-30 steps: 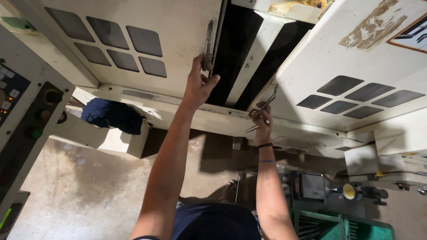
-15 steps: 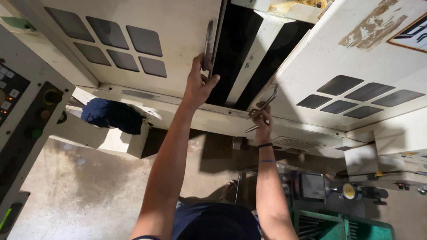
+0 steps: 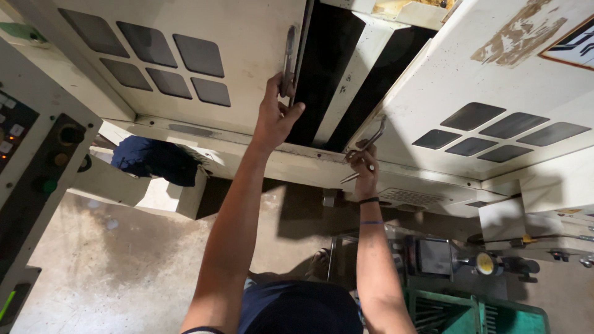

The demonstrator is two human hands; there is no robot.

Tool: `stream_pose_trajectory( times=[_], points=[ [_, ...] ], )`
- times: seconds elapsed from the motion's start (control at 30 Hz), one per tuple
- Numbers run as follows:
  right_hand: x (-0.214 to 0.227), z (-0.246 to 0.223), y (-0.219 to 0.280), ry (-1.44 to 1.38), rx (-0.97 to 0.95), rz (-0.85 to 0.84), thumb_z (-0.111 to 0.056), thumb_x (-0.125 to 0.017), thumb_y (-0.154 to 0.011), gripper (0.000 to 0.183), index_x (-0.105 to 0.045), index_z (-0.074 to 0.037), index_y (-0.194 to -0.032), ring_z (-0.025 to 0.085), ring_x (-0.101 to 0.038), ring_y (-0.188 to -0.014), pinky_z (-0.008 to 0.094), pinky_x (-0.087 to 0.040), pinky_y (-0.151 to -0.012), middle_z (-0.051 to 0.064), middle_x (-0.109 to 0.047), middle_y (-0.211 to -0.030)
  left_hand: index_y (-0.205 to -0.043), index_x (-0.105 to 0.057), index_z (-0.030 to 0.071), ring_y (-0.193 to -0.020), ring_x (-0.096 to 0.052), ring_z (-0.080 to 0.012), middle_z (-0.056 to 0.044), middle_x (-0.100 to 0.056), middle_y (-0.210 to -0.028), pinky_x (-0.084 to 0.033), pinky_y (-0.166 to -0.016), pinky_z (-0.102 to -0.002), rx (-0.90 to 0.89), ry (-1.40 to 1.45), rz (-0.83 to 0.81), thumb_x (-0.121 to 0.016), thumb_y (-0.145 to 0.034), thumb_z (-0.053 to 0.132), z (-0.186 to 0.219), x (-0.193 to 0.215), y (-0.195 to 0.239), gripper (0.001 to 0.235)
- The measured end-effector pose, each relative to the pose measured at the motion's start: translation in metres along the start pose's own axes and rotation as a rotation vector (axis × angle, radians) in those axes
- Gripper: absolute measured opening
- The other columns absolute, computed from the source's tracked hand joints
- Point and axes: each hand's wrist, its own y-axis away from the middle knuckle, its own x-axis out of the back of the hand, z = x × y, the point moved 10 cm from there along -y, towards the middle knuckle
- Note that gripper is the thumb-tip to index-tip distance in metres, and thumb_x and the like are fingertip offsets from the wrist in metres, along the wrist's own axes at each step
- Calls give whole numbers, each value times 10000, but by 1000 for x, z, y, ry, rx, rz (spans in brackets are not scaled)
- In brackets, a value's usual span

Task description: The person opens the doors of a large industrial machine, reaches inside to adjust or inspect internal components, and then closes the doors. The person uses a tool from a nearby green toolbox during the process.

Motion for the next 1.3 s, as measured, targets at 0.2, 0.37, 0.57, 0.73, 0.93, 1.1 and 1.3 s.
stream_pose_trajectory(
  times=[0.2,0.37,0.57,0.73,0.93,1.1,1.3],
  points=[
    [-3,-2,1,21,-7,10,14,-507,-769,66,-562,-13,-743,225,-570,-915,387,-501,-854,76,-500,-1306,-1468,-402,24,-803,-567,-94,-30,-527,-1085,-473,-592,-238,80,9,-2,-709,-913,2,-8,0,1,635],
    [-5,-3,0,-5,10,16,34,-530,-772,74,-551,-22,-729,219,-569,-910,403,-510,-841,77,-515,-1310,-1474,-414,30,-870,-575,-107,-32,-529,-1110,-482,-639,-256,22,-9,0,-715,-921,4,-5,2,1,630],
    [-1,2,-1,-30,25,-5,35,-556,-841,81,-608,-16,-804,198,-561,-882,407,-513,-839,61,-517,-1312,-1471,-412,36,-997,-579,-132,-38,-526,-1139,-513,-695,-266,-27,7,-12,-708,-928,-9,-1,1,0,620],
    [15,23,0,-114,-42,51,31,-567,-861,206,-657,-34,-1034,203,-570,-840,400,-516,-846,86,-523,-1211,-1479,-402,42,-976,-598,-133,-41,-534,-1138,-519,-694,-266,-4,-18,-6,-712,-923,-6,-5,1,0,639],
    [20,30,0,-118,-11,28,62,-552,-811,320,-647,-19,-1107,230,-597,-903,407,-542,-901,102,-532,-1262,-1504,-382,42,-965,-600,-140,-46,-546,-1141,-516,-685,-274,-6,-8,-9,-717,-937,7,-8,2,0,660],
    [16,21,0,16,78,0,59,-494,-811,86,-571,29,-788,201,-569,-961,374,-513,-871,67,-505,-1386,-1512,-370,21,-1024,-575,-159,-64,-532,-1156,-530,-704,-282,-58,-22,-12,-723,-941,-7,-6,1,-1,672],
    [18,25,2,17,69,45,54,-490,-816,82,-558,26,-780,200,-581,-1014,378,-530,-935,67,-501,-1358,-1499,-384,21,-944,-594,-137,-57,-537,-1127,-510,-650,-262,-34,11,-18,-707,-941,-5,-8,1,-1,646]
  ],
)
